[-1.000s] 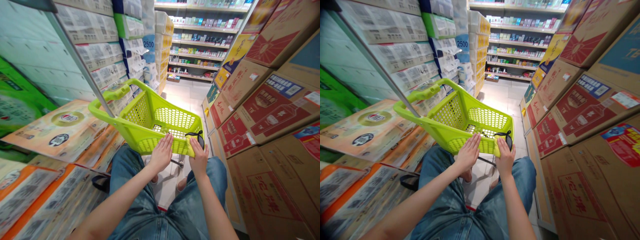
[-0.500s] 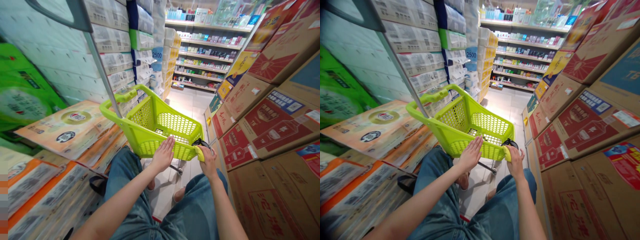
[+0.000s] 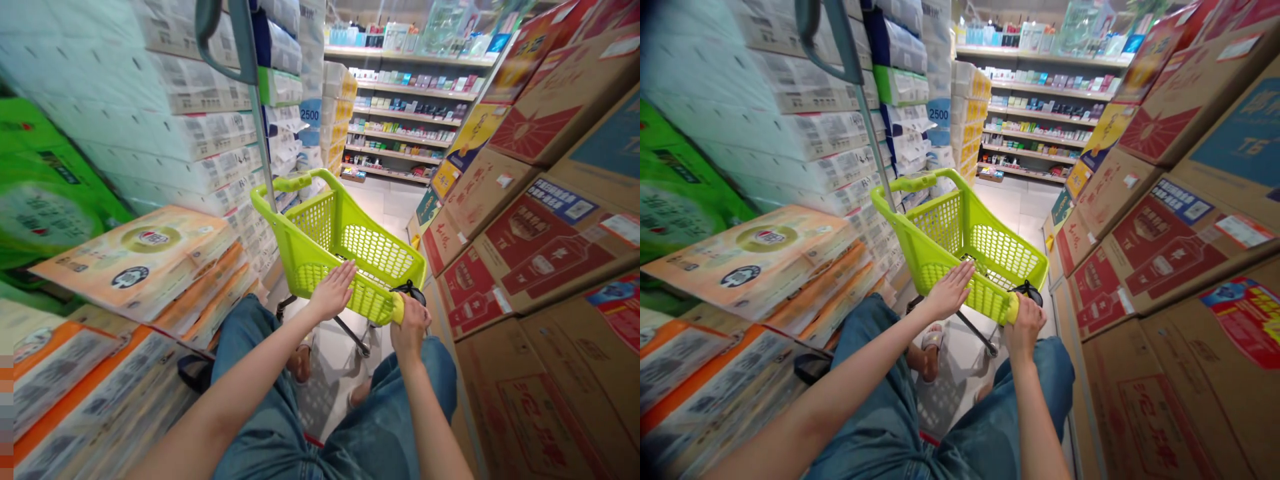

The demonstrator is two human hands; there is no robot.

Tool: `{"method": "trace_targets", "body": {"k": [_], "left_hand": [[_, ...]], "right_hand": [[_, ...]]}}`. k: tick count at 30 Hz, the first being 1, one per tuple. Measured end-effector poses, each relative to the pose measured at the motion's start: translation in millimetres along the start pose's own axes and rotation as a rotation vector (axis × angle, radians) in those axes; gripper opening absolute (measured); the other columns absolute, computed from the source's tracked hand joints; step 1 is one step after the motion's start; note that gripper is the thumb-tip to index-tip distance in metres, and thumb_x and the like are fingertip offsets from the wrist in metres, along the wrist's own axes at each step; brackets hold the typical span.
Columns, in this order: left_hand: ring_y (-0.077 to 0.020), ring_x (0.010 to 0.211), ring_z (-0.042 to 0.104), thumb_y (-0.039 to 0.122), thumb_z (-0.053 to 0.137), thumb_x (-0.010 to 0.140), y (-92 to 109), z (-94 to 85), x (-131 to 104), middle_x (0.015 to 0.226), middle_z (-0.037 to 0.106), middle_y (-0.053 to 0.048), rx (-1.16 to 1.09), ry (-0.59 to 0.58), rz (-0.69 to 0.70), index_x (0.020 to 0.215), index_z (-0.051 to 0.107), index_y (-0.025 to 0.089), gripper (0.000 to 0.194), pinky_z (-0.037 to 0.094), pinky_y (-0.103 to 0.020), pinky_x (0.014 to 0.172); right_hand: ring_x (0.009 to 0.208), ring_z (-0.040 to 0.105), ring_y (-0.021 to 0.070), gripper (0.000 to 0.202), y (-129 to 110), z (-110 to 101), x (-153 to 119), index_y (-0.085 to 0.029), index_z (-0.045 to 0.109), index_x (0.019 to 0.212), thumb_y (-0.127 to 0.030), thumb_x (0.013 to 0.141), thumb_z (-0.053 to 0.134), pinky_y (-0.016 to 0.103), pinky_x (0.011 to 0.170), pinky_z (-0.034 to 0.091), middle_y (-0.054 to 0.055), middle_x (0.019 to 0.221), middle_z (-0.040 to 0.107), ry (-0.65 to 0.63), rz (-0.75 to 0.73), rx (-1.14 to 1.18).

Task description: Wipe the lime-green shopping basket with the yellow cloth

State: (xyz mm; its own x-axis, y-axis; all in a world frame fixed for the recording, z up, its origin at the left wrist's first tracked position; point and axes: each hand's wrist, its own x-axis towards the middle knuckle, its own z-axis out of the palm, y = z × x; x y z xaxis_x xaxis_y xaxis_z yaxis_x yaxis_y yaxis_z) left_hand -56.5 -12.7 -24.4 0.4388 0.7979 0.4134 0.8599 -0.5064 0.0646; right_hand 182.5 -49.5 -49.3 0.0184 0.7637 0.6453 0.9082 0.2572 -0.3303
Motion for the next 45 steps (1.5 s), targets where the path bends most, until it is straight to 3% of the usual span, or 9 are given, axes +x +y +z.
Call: {"method": "trace_targets", "body": {"k": [9, 13, 16, 19, 23, 27, 32, 39, 45], "left_hand": [[-0.0230, 0.151, 0.030, 0.022, 0.027, 0.101, -22, 0.0, 43, 0.161, 0.035, -0.014, -0.115, -0.012, -0.116, 0.151, 0.038, 0.005, 0.054, 0.028, -0.046, 0.123], [-0.0130, 0.145, 0.041, 0.023, 0.034, 0.101, -21, -5.2, 32, 0.149, 0.054, -0.003, -0.154, -0.063, 0.024, 0.141, 0.055, 0.017, 0.046, 0.031, -0.031, 0.122], [-0.0150, 0.144, 0.042, 0.025, 0.033, 0.102, -25, -8.7, 12, 0.141, 0.062, -0.005, -0.160, -0.060, 0.025, 0.133, 0.062, 0.016, 0.043, 0.031, -0.035, 0.123], [-0.0188, 0.146, 0.039, 0.024, 0.033, 0.102, -40, -13.0, -5, 0.141, 0.060, -0.007, -0.145, -0.047, 0.006, 0.134, 0.061, 0.016, 0.044, 0.031, -0.040, 0.123], [-0.0204, 0.146, 0.039, 0.024, 0.032, 0.102, -59, -20.4, -19, 0.141, 0.060, -0.007, -0.125, -0.048, -0.004, 0.136, 0.058, 0.015, 0.044, 0.031, -0.042, 0.123], [-0.0189, 0.148, 0.037, 0.024, 0.032, 0.104, -58, -24.8, -33, 0.147, 0.056, -0.007, -0.119, -0.024, 0.007, 0.142, 0.054, 0.017, 0.044, 0.032, -0.043, 0.123], [-0.0172, 0.148, 0.036, 0.029, 0.030, 0.107, -42, -23.5, -63, 0.151, 0.052, -0.006, -0.135, 0.032, 0.032, 0.144, 0.050, 0.019, 0.043, 0.034, -0.042, 0.122], [-0.0183, 0.150, 0.033, 0.027, 0.033, 0.106, -23, -31.3, -94, 0.157, 0.043, -0.007, -0.064, 0.027, 0.047, 0.149, 0.044, 0.019, 0.045, 0.034, -0.041, 0.122], [-0.0179, 0.149, 0.036, 0.023, 0.033, 0.105, -22, -35.8, -99, 0.157, 0.044, -0.007, -0.025, 0.023, -0.005, 0.153, 0.037, 0.018, 0.049, 0.035, -0.039, 0.121]], "right_hand": [[0.119, 0.049, 0.0326, 0.068, -61, 18, 0, -0.017, 0.045, 0.143, -0.010, 0.076, 0.047, 0.049, 0.106, 0.026, 0.017, 0.124, 0.061, -0.044, 0.016, 0.084], [0.126, 0.048, 0.0300, 0.071, -92, 34, 1, -0.016, 0.043, 0.145, -0.006, 0.075, 0.046, 0.047, 0.110, 0.024, 0.017, 0.132, 0.060, -0.124, -0.068, 0.133], [0.132, 0.047, 0.0261, 0.067, -101, 41, 2, -0.017, 0.046, 0.143, -0.004, 0.077, 0.045, 0.045, 0.113, 0.019, 0.015, 0.139, 0.060, -0.219, -0.200, 0.132], [0.135, 0.048, 0.0241, 0.066, -88, 35, 5, -0.020, 0.048, 0.142, -0.004, 0.078, 0.046, 0.045, 0.118, 0.012, 0.011, 0.141, 0.061, -0.264, -0.281, 0.123], [0.131, 0.053, 0.0229, 0.066, -47, 14, 3, -0.022, 0.048, 0.142, -0.005, 0.079, 0.046, 0.047, 0.122, 0.005, 0.008, 0.136, 0.064, -0.235, -0.295, 0.115], [0.131, 0.055, 0.0240, 0.064, -21, 0, -15, -0.024, 0.047, 0.144, -0.010, 0.082, 0.045, 0.049, 0.123, 0.007, 0.008, 0.135, 0.064, -0.149, -0.279, 0.134], [0.131, 0.054, 0.0270, 0.061, -19, -7, -37, -0.023, 0.049, 0.143, -0.012, 0.085, 0.041, 0.054, 0.122, 0.016, 0.011, 0.132, 0.064, -0.088, -0.241, 0.239], [0.131, 0.054, 0.0262, 0.058, -10, -22, -39, -0.024, 0.049, 0.143, -0.013, 0.087, 0.040, 0.056, 0.124, 0.016, 0.010, 0.132, 0.064, -0.165, -0.284, 0.290], [0.131, 0.053, 0.0257, 0.061, -16, -6, -24, -0.023, 0.051, 0.141, -0.010, 0.083, 0.040, 0.056, 0.123, 0.014, 0.010, 0.133, 0.063, -0.225, -0.258, 0.330]]}}
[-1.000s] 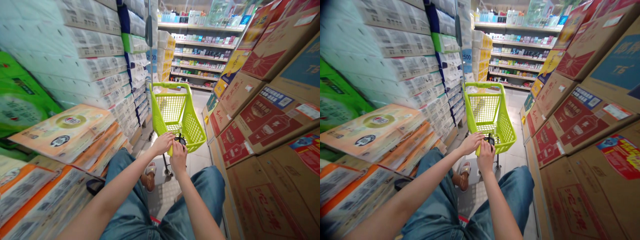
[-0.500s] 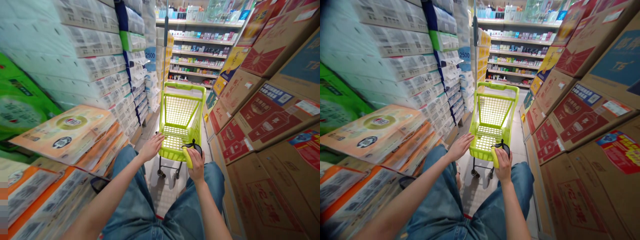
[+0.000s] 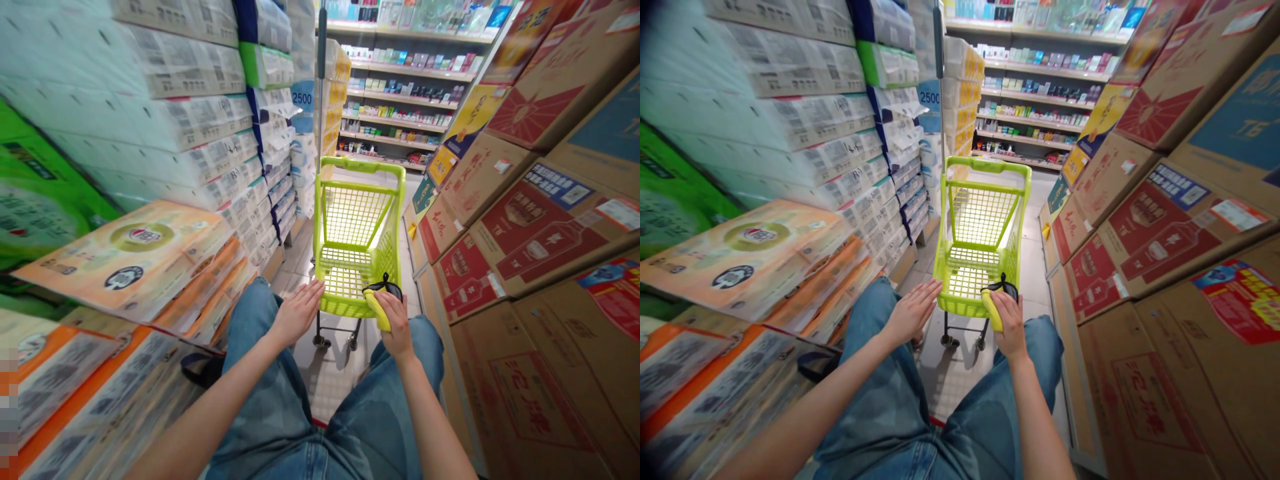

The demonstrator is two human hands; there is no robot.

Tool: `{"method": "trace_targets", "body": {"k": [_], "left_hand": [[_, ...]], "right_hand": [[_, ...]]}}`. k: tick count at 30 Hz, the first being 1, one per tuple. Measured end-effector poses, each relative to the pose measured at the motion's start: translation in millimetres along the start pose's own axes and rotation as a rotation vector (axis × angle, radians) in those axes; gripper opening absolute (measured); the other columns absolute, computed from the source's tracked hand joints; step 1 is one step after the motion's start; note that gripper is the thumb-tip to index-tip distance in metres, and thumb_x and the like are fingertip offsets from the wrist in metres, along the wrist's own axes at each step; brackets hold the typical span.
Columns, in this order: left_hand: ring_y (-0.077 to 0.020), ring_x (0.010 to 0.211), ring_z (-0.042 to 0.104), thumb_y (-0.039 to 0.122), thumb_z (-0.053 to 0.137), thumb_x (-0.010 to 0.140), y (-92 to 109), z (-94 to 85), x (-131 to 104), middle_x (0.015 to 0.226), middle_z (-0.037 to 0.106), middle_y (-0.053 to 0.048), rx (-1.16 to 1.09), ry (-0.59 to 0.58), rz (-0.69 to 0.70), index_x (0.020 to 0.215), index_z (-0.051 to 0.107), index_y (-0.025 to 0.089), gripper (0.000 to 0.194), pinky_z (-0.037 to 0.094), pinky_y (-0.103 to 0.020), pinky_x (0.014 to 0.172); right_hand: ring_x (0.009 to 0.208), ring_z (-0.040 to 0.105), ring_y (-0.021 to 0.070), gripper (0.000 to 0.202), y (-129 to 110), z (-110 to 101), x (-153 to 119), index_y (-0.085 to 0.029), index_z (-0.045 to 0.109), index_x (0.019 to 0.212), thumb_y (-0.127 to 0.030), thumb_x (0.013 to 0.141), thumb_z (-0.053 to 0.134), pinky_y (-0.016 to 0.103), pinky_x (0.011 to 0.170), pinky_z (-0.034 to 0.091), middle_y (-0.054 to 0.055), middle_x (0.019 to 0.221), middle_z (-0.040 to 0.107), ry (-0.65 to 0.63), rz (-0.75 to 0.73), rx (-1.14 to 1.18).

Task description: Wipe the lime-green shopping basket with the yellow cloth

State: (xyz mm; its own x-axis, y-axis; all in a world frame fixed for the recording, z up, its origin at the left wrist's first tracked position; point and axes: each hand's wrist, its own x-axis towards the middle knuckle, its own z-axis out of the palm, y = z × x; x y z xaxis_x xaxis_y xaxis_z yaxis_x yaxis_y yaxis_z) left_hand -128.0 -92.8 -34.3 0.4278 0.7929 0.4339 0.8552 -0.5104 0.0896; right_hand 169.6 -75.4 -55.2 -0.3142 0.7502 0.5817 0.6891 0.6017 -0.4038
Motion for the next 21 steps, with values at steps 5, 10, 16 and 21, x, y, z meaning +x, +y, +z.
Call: {"method": "trace_targets", "body": {"k": [5, 10, 16, 21], "left_hand": [[-0.0190, 0.149, 0.035, 0.020, 0.031, 0.104, -7, 4.3, -3, 0.158, 0.042, -0.008, 0.002, 0.023, -0.057, 0.156, 0.031, 0.018, 0.052, 0.037, -0.041, 0.121], [-0.0188, 0.151, 0.031, 0.016, 0.031, 0.102, -5, 9.4, -11, 0.160, 0.039, -0.008, -0.006, 0.028, -0.089, 0.157, 0.029, 0.016, 0.055, 0.034, -0.041, 0.122], [-0.0202, 0.151, 0.032, 0.013, 0.034, 0.099, 3, 7.3, -12, 0.160, 0.038, -0.008, -0.010, 0.009, -0.114, 0.156, 0.031, 0.015, 0.057, 0.035, -0.041, 0.122], [-0.0197, 0.150, 0.033, 0.016, 0.033, 0.101, -3, 4.7, -16, 0.159, 0.039, -0.007, 0.025, 0.012, -0.076, 0.156, 0.032, 0.017, 0.055, 0.034, -0.041, 0.122]], "right_hand": [[0.130, 0.053, 0.0261, 0.064, 1, 12, 10, -0.023, 0.053, 0.139, -0.008, 0.078, 0.040, 0.056, 0.123, 0.014, 0.010, 0.132, 0.063, 0.025, -0.008, 0.044], [0.134, 0.050, 0.0283, 0.068, -35, 37, 13, -0.022, 0.049, 0.144, -0.008, 0.078, 0.040, 0.058, 0.123, 0.016, 0.012, 0.136, 0.062, 0.119, 0.097, -0.056], [0.141, 0.044, 0.0268, 0.075, -119, 91, 28, -0.016, 0.037, 0.153, -0.004, 0.079, 0.041, 0.051, 0.124, 0.017, 0.014, 0.147, 0.055, 0.009, 0.081, -0.107], [0.143, 0.044, 0.0233, 0.081, -84, 60, 22, -0.022, 0.034, 0.155, -0.002, 0.077, 0.043, 0.048, 0.126, 0.010, 0.008, 0.149, 0.054, -0.084, -0.041, -0.139]]}}
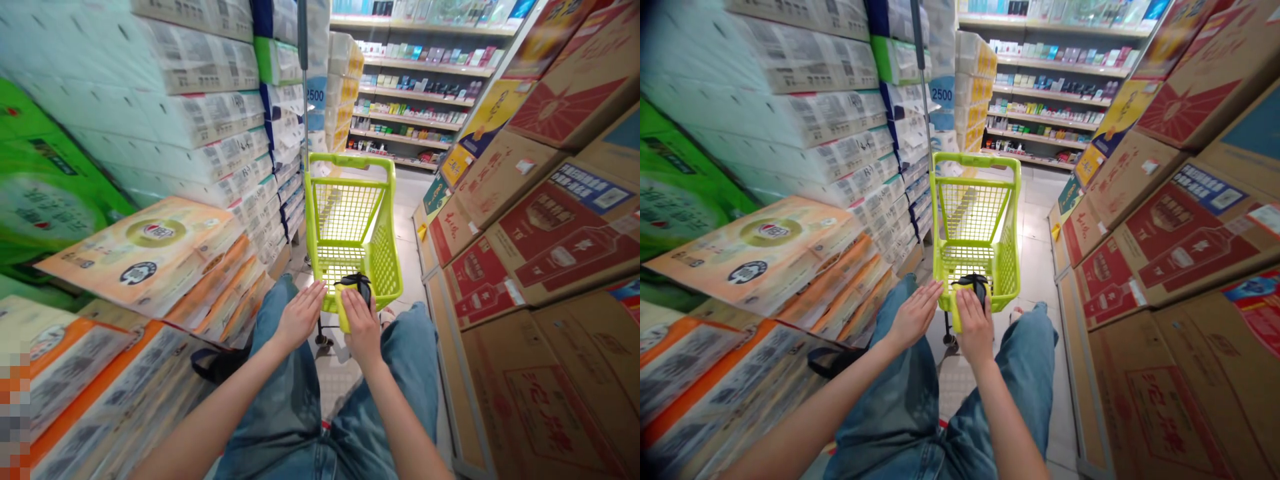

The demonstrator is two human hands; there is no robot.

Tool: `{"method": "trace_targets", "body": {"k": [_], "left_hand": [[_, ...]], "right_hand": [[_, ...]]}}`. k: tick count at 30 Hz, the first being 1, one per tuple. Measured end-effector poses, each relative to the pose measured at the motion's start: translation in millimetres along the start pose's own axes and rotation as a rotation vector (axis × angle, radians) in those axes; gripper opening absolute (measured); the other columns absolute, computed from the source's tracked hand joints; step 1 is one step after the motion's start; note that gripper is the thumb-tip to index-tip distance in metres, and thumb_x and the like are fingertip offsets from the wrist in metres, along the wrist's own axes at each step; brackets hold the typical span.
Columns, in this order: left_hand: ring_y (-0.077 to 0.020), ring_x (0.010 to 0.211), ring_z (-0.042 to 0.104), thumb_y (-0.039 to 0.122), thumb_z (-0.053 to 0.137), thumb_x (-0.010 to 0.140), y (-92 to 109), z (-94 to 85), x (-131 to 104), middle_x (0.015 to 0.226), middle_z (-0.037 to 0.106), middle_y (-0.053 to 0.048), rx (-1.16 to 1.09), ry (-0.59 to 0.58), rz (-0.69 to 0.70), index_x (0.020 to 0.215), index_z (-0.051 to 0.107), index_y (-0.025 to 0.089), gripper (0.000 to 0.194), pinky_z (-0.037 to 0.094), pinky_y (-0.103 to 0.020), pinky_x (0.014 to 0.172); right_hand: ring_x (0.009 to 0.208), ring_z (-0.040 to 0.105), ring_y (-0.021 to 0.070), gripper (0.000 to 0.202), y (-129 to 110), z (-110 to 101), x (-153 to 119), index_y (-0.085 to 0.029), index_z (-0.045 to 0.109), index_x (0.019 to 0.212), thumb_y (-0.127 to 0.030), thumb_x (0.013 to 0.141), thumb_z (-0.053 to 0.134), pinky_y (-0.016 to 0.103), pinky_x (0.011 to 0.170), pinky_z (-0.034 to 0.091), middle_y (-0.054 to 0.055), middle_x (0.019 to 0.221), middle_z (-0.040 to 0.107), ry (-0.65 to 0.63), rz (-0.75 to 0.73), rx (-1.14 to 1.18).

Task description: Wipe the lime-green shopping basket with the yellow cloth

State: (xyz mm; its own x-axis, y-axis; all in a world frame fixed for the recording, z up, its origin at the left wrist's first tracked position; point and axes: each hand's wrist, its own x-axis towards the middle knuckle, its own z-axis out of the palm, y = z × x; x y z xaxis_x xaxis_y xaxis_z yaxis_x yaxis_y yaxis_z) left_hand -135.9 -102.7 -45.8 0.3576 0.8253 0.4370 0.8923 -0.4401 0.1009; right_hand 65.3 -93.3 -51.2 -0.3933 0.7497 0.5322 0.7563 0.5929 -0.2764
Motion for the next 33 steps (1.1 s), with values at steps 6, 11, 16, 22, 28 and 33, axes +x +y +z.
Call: {"method": "trace_targets", "body": {"k": [6, 11, 16, 22, 28, 33], "left_hand": [[-0.0195, 0.150, 0.033, 0.017, 0.033, 0.103, 0, 2.8, -4, 0.160, 0.039, -0.007, 0.002, 0.028, -0.018, 0.156, 0.030, 0.017, 0.054, 0.033, -0.041, 0.122], [-0.0208, 0.150, 0.034, 0.017, 0.033, 0.103, 14, 4.7, -4, 0.158, 0.042, -0.008, -0.041, 0.068, -0.097, 0.155, 0.032, 0.016, 0.052, 0.036, -0.042, 0.121], [-0.0217, 0.150, 0.034, 0.013, 0.032, 0.101, 14, 4.2, -9, 0.158, 0.042, -0.010, -0.024, 0.078, -0.127, 0.155, 0.033, 0.015, 0.054, 0.037, -0.044, 0.120], [-0.0209, 0.149, 0.035, 0.015, 0.035, 0.101, -3, -0.5, -16, 0.157, 0.043, -0.008, -0.025, 0.098, -0.074, 0.156, 0.032, 0.018, 0.055, 0.036, -0.043, 0.120], [-0.0208, 0.149, 0.035, 0.015, 0.035, 0.102, -6, -1.1, -18, 0.156, 0.044, -0.008, -0.049, 0.123, -0.083, 0.155, 0.032, 0.018, 0.053, 0.035, -0.043, 0.120], [-0.0202, 0.150, 0.033, 0.015, 0.034, 0.102, 0, 2.6, -17, 0.156, 0.044, -0.009, -0.100, 0.131, -0.105, 0.153, 0.034, 0.018, 0.051, 0.035, -0.044, 0.121]], "right_hand": [[0.137, 0.052, 0.0249, 0.073, 86, -40, -19, -0.024, 0.041, 0.150, -0.004, 0.080, 0.042, 0.057, 0.125, 0.003, 0.010, 0.145, 0.059, 0.065, 0.089, -0.142], [0.135, 0.053, 0.0244, 0.067, 40, -5, -14, -0.018, 0.048, 0.145, -0.006, 0.079, 0.042, 0.053, 0.125, 0.009, 0.011, 0.139, 0.063, 0.244, 0.155, -0.112], [0.139, 0.049, 0.0212, 0.063, -38, 30, 0, -0.016, 0.047, 0.146, -0.009, 0.084, 0.043, 0.045, 0.127, 0.005, 0.010, 0.143, 0.061, 0.185, 0.083, 0.003], [0.137, 0.051, 0.0207, 0.073, -11, 7, 2, -0.021, 0.044, 0.149, -0.006, 0.078, 0.046, 0.047, 0.127, -0.005, 0.007, 0.144, 0.061, 0.058, -0.069, -0.011], [0.133, 0.056, 0.0219, 0.067, 61, -24, -10, -0.020, 0.052, 0.142, -0.004, 0.077, 0.043, 0.052, 0.126, -0.002, 0.008, 0.139, 0.064, 0.133, 0.011, -0.079], [0.129, 0.056, 0.0238, 0.058, 40, -9, -6, -0.016, 0.060, 0.131, -0.006, 0.076, 0.044, 0.050, 0.124, 0.012, 0.010, 0.130, 0.068, 0.270, 0.159, -0.017]]}}
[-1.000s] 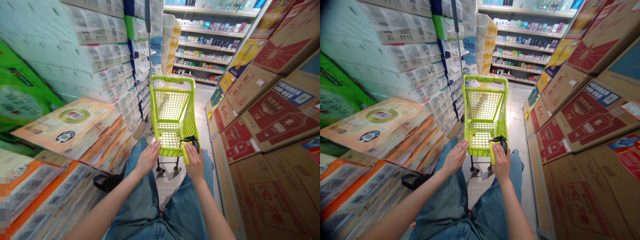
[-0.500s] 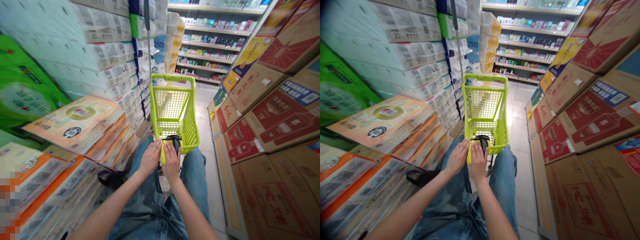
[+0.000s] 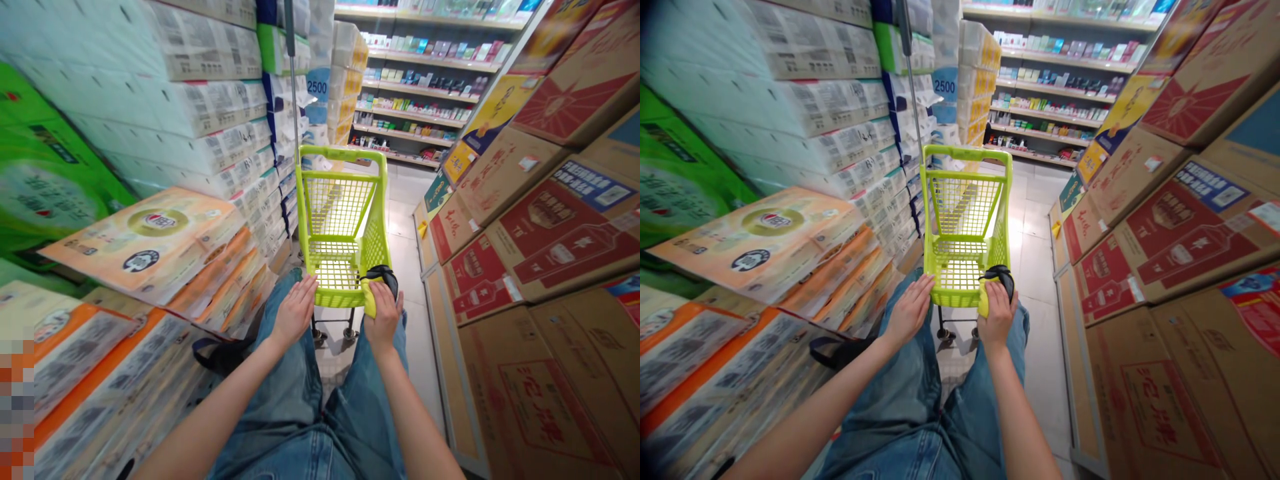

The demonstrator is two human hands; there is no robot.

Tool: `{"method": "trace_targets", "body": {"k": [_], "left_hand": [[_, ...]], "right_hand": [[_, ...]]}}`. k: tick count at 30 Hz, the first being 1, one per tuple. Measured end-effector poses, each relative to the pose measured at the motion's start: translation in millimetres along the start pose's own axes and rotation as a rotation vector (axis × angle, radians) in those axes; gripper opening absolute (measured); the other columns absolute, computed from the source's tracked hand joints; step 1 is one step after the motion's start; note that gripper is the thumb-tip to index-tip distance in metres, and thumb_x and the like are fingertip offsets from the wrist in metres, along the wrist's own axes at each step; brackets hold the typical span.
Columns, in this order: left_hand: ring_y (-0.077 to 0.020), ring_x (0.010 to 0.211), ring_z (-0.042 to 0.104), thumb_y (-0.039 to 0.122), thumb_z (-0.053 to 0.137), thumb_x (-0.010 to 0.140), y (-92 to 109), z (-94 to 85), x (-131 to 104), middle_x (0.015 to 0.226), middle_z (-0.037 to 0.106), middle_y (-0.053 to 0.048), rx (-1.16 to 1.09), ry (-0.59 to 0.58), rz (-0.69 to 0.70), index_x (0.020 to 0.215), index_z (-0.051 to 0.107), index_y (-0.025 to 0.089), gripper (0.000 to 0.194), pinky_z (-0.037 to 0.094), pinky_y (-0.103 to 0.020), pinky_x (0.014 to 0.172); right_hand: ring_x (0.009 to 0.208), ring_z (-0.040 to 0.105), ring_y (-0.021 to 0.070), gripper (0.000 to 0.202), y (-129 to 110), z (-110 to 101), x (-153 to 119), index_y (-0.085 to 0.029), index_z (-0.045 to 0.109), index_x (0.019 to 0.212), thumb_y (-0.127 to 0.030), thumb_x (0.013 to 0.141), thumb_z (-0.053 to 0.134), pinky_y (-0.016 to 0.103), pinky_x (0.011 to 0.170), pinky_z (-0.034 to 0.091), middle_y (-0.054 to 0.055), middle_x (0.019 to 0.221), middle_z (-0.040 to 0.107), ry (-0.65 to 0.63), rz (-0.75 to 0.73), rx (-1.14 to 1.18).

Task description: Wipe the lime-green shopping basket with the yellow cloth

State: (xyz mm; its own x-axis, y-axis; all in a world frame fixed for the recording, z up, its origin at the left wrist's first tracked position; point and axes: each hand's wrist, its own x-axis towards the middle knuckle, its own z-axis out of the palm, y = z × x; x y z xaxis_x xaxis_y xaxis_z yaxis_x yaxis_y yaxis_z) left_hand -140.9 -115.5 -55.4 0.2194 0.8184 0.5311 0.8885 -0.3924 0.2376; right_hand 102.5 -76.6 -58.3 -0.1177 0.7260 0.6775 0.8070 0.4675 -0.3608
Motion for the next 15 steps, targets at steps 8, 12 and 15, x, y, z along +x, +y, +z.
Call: {"method": "trace_targets", "body": {"k": [8, 12, 15], "left_hand": [[-0.0204, 0.150, 0.034, 0.016, 0.032, 0.103, -1, -0.3, -7, 0.155, 0.046, -0.010, -0.024, 0.032, -0.065, 0.154, 0.033, 0.019, 0.051, 0.035, -0.046, 0.120], [-0.0206, 0.149, 0.035, 0.016, 0.031, 0.103, -5, -6.2, -11, 0.156, 0.045, -0.010, -0.017, 0.012, -0.057, 0.155, 0.032, 0.020, 0.052, 0.036, -0.046, 0.120], [-0.0201, 0.149, 0.034, 0.017, 0.032, 0.103, -7, -9.9, -12, 0.155, 0.046, -0.009, -0.004, 0.001, -0.038, 0.154, 0.033, 0.020, 0.052, 0.036, -0.045, 0.120]], "right_hand": [[0.128, 0.053, 0.0242, 0.057, -96, 34, -3, -0.013, 0.057, 0.133, -0.008, 0.077, 0.048, 0.045, 0.125, 0.015, 0.011, 0.129, 0.067, -0.127, -0.043, 0.105], [0.133, 0.050, 0.0227, 0.060, -104, 36, -7, -0.014, 0.052, 0.141, -0.009, 0.081, 0.048, 0.042, 0.126, 0.010, 0.010, 0.135, 0.064, -0.158, -0.124, 0.070], [0.137, 0.048, 0.0213, 0.070, -81, 25, -12, -0.017, 0.045, 0.147, -0.007, 0.078, 0.048, 0.043, 0.127, 0.002, 0.008, 0.141, 0.061, -0.186, -0.219, 0.049]]}}
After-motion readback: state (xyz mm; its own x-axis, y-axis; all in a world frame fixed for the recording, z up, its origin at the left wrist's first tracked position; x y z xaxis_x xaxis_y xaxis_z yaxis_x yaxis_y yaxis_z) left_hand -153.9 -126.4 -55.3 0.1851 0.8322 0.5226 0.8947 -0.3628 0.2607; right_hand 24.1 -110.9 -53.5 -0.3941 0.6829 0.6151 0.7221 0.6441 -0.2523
